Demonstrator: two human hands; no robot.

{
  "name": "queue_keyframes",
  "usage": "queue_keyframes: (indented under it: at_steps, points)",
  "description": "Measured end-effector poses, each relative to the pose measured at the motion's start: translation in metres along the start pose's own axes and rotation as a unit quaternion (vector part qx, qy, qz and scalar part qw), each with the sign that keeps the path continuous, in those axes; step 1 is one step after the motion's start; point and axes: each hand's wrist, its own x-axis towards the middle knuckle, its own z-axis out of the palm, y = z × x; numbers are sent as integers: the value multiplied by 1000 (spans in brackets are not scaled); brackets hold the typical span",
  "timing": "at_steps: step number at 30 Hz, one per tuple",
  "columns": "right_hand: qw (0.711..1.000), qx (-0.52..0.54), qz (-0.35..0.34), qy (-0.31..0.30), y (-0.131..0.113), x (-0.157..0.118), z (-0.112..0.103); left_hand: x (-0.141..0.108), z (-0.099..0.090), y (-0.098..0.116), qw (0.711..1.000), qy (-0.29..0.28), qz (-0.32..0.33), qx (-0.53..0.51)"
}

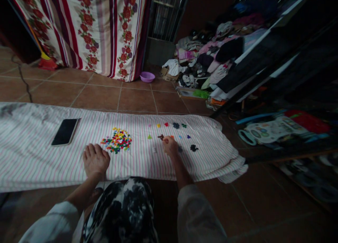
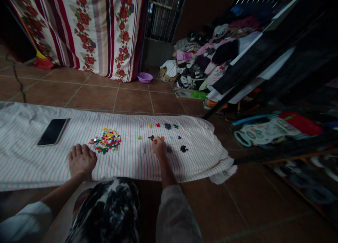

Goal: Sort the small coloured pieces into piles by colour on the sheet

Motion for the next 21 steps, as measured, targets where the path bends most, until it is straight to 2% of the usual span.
queue_keyframes:
  at_steps: [6,11,14,18,21]
  points:
    - [1000,12,-15,-16,-2,1,-1,1,3,0,1000,4,-4,11]
    - [999,18,-39,-5,3,1,-1,3,3,0,1000,-13,-15,16]
    - [998,-7,-51,21,-1,1,-4,3,5,-1,1000,-16,-24,5]
    - [992,-4,-117,47,-28,-2,1,4,9,-3,1000,-16,-22,5]
    - [984,34,-173,7,-64,-9,18,3,10,-4,1000,-14,-21,13]
